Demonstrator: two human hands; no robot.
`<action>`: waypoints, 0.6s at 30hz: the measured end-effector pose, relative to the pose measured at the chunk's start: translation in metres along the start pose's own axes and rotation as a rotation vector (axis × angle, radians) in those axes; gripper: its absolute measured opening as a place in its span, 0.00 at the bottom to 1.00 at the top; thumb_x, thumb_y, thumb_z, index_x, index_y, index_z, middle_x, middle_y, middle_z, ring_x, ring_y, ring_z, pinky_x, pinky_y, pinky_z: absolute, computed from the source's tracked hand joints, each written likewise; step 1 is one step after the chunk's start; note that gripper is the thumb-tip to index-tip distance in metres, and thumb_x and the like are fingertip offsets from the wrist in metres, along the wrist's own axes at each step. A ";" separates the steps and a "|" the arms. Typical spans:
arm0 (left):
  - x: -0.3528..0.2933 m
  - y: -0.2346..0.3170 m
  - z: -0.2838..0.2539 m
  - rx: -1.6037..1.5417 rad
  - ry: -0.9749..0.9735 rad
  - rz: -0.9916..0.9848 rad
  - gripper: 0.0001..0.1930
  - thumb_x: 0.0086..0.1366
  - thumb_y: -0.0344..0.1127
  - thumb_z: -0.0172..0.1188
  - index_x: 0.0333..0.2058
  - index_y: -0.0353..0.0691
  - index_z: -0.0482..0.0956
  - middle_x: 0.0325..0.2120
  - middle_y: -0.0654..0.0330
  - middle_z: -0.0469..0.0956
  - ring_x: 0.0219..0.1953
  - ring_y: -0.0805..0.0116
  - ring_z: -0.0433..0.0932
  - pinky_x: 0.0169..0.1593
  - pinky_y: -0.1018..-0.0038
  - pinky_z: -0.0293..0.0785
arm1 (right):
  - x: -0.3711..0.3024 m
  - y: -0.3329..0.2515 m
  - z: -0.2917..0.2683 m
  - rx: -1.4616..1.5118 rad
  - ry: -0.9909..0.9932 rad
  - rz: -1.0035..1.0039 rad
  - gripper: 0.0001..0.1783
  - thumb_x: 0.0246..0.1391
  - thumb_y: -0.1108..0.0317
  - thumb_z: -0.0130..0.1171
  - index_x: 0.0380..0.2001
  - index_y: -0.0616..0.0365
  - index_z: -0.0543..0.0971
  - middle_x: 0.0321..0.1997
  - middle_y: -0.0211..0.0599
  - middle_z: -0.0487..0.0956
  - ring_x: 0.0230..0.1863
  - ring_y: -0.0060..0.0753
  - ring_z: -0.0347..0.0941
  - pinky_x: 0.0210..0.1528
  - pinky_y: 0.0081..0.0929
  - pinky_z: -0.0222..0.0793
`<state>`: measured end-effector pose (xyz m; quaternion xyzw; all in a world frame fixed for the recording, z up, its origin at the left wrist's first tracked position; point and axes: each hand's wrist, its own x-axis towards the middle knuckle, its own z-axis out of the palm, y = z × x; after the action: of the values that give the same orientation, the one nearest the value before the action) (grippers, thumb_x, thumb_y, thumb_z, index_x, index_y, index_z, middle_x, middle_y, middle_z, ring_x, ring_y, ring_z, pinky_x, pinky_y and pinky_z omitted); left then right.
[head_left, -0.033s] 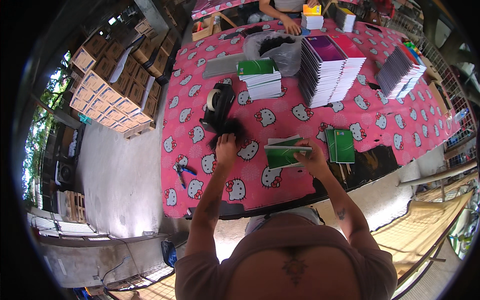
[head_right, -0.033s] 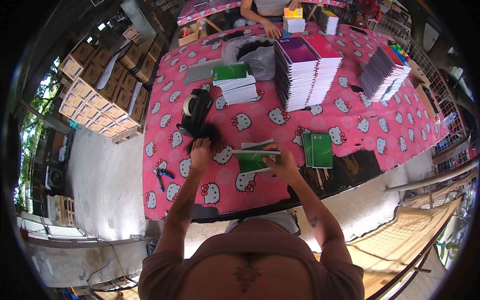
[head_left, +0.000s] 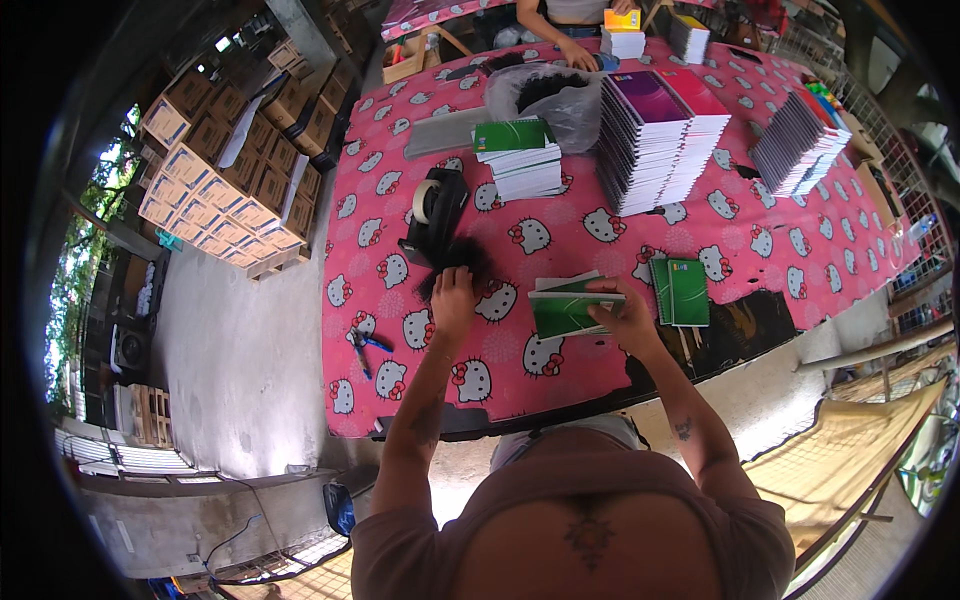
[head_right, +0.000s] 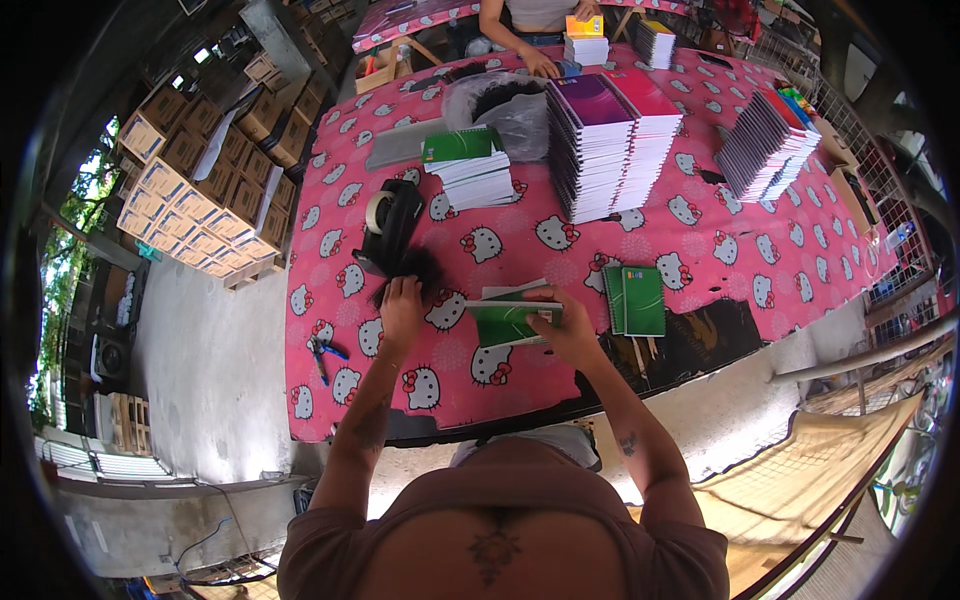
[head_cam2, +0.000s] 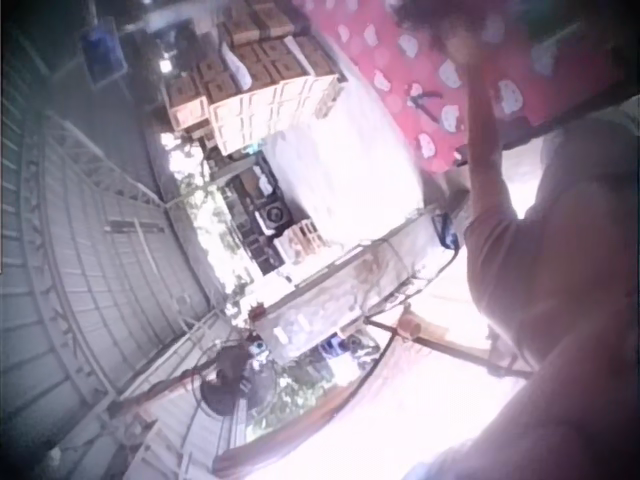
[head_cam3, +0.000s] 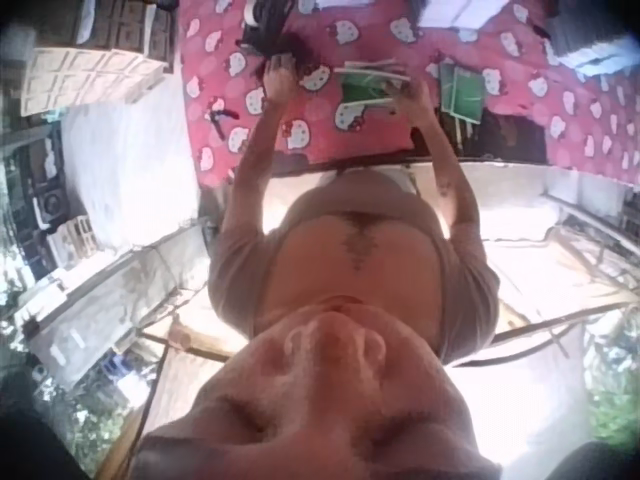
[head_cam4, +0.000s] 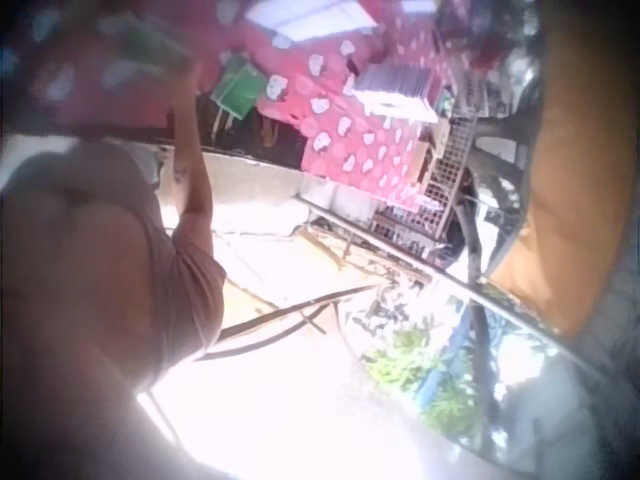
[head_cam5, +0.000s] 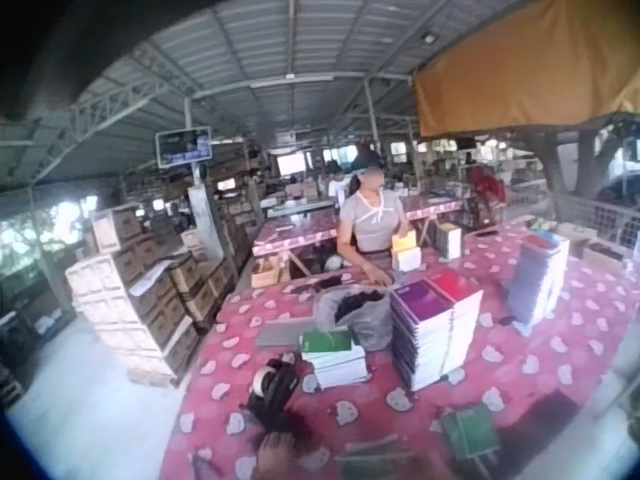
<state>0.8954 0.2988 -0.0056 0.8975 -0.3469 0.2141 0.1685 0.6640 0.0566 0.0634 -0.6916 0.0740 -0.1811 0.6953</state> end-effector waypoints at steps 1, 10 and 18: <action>-0.006 0.007 -0.001 -0.014 0.026 -0.012 0.20 0.61 0.29 0.60 0.52 0.39 0.75 0.34 0.52 0.74 0.40 0.50 0.75 0.42 0.59 0.75 | -0.002 -0.002 -0.002 -0.062 -0.029 0.008 0.15 0.56 0.78 0.61 0.47 0.61 0.78 0.44 0.32 0.80 0.43 0.18 0.73 0.44 0.20 0.70; -0.005 0.095 -0.105 -0.724 -0.075 -0.096 0.13 0.63 0.28 0.64 0.47 0.39 0.81 0.29 0.60 0.76 0.28 0.67 0.75 0.28 0.74 0.73 | 0.003 0.012 -0.011 -0.110 -0.059 -0.024 0.14 0.58 0.76 0.59 0.49 0.60 0.80 0.40 0.29 0.81 0.37 0.15 0.72 0.40 0.18 0.69; -0.006 0.109 -0.108 -0.759 0.085 -0.079 0.08 0.62 0.30 0.65 0.40 0.38 0.84 0.27 0.58 0.78 0.23 0.68 0.75 0.27 0.75 0.73 | 0.005 0.012 -0.007 -0.108 -0.071 -0.043 0.14 0.60 0.76 0.58 0.49 0.61 0.79 0.42 0.31 0.82 0.39 0.16 0.73 0.41 0.18 0.69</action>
<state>0.7869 0.2742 0.1004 0.7741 -0.3594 0.1009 0.5113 0.6677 0.0485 0.0522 -0.7356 0.0441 -0.1669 0.6551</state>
